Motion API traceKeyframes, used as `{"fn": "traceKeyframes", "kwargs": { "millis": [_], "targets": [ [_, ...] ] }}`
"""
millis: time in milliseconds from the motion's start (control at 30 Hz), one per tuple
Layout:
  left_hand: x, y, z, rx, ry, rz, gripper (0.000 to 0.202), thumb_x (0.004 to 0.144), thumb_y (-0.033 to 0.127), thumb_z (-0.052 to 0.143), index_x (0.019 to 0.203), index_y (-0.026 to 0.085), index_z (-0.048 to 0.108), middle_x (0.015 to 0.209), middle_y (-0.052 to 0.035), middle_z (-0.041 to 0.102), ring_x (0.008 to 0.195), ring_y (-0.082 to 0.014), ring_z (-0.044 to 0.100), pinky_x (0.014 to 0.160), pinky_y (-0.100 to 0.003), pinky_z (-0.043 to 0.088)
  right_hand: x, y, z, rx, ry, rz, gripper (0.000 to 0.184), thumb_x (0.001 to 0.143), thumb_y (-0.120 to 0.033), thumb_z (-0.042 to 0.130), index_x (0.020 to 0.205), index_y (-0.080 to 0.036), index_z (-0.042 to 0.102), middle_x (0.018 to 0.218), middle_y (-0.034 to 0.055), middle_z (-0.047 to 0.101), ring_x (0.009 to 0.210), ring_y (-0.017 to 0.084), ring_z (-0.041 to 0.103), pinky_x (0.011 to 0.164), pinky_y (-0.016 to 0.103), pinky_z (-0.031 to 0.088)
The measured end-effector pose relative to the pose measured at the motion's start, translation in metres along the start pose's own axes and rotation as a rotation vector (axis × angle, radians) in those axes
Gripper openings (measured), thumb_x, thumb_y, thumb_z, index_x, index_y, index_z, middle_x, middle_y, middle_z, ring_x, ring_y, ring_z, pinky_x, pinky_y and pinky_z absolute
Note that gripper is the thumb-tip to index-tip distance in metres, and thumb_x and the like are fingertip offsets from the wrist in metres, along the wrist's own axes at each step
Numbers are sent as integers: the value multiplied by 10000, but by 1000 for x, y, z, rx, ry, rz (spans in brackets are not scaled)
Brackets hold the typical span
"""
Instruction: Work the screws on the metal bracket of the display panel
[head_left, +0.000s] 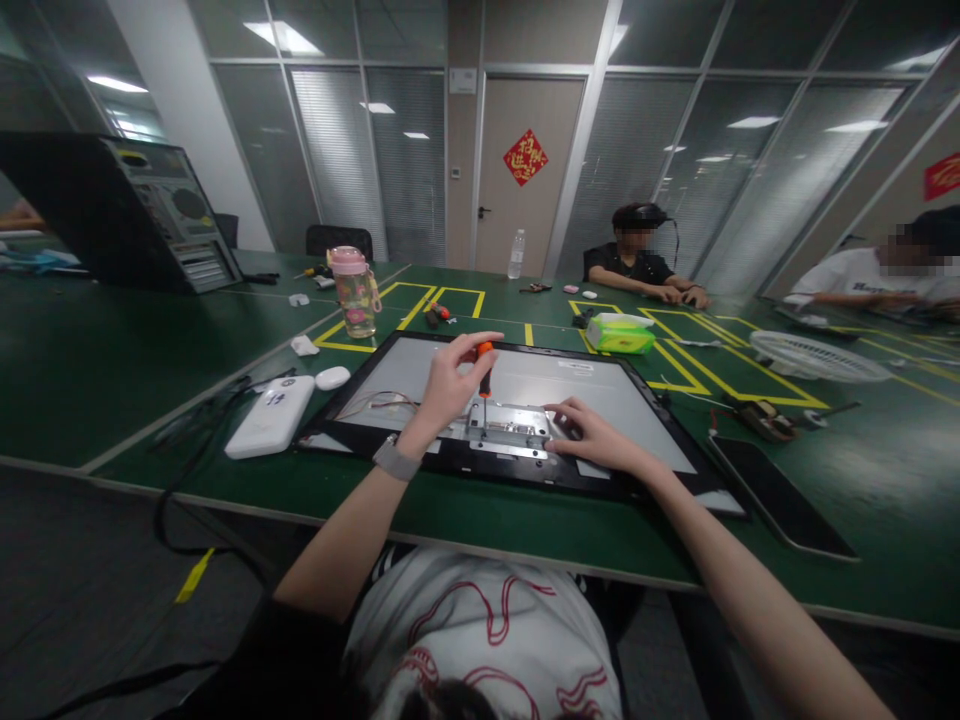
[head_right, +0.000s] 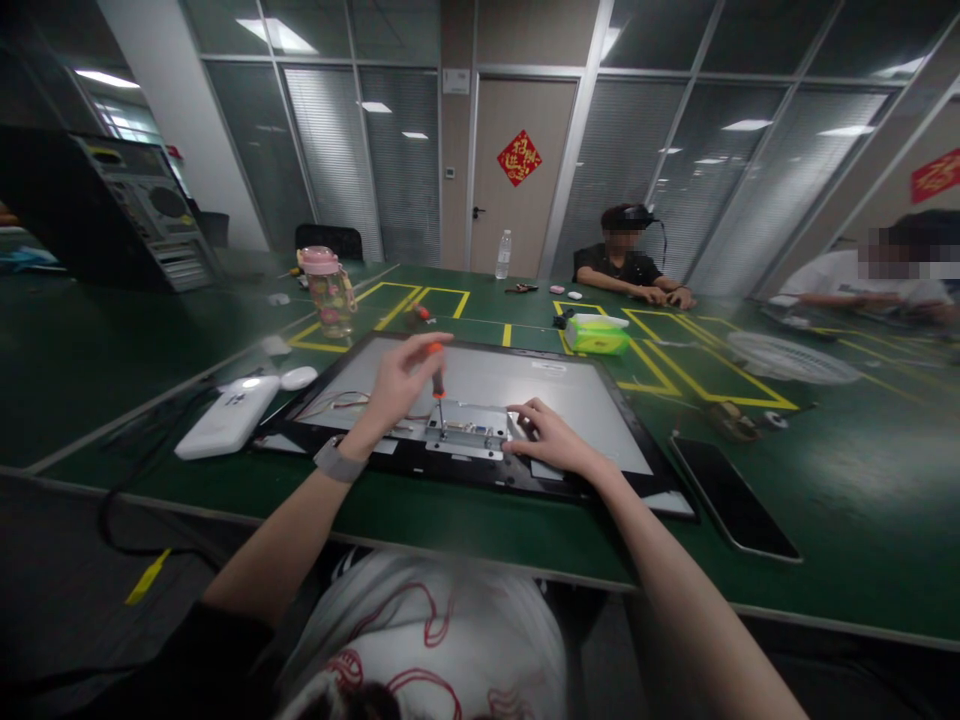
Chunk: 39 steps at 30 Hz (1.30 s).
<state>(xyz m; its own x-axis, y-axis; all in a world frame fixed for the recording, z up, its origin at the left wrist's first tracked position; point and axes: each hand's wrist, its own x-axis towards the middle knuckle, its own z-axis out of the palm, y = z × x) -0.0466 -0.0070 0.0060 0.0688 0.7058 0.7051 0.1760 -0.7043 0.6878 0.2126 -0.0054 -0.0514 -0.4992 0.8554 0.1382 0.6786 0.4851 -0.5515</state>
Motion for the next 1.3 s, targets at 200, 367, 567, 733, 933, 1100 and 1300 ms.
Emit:
{"fn": "traceKeyframes", "kwargs": {
  "millis": [200, 367, 567, 733, 933, 1100, 1300],
  "targets": [
    [1, -1, -1, 52, 31, 61, 276, 906, 268, 461, 1087, 214, 663, 963, -52, 631, 905, -163, 594, 851, -321, 467, 0, 1, 0, 0, 2, 0, 592, 765, -498, 642, 1272, -213, 531, 1100, 89, 510, 904, 215, 570, 861, 383, 494],
    [2, -4, 0, -43, -6, -2, 274, 859, 297, 556, 1094, 191, 649, 841, -29, 641, 781, -140, 593, 749, -280, 477, 0, 4, 2, -2, 6, -5, 611, 759, -502, 644, 1280, -208, 522, 1094, 87, 503, 913, 220, 569, 862, 383, 493],
    [1, -2, 0, 161, 145, 64, 154, 818, 306, 616, 899, 197, 690, 854, -24, 598, 780, -139, 545, 754, -276, 446, 0, 4, 1, -3, 1, -16, 611, 770, -512, 635, 1283, -202, 518, 1089, 87, 500, 922, 217, 566, 870, 375, 491],
    [2, -4, 1, -39, 36, -32, 306, 917, 270, 420, 1110, 185, 641, 871, -37, 655, 835, -156, 595, 801, -297, 455, 0, 2, 0, 1, 1, -4, 598, 765, -502, 641, 1275, -210, 528, 1091, 89, 506, 911, 220, 572, 862, 382, 495],
    [2, -3, 1, 135, 110, 8, 144, 796, 280, 633, 913, 213, 684, 883, -24, 586, 799, -140, 544, 741, -262, 455, 0, 4, 1, 1, 15, -14, 592, 758, -497, 650, 1272, -226, 536, 1080, 81, 518, 898, 217, 577, 849, 384, 499],
    [3, -7, 1, 4, 20, -22, 308, 889, 197, 430, 1123, 209, 630, 907, -35, 601, 880, -148, 568, 823, -291, 458, 1, 5, 2, -4, 14, -9, 590, 761, -497, 647, 1269, -217, 536, 1076, 82, 515, 894, 214, 576, 841, 375, 499],
    [1, -3, 2, 204, 150, 43, 152, 792, 248, 636, 934, 207, 670, 886, -29, 536, 785, -137, 525, 747, -272, 459, 1, 1, 0, -13, 13, -10, 594, 764, -497, 641, 1268, -199, 538, 1062, 84, 515, 902, 222, 568, 848, 375, 492]
  ]
}}
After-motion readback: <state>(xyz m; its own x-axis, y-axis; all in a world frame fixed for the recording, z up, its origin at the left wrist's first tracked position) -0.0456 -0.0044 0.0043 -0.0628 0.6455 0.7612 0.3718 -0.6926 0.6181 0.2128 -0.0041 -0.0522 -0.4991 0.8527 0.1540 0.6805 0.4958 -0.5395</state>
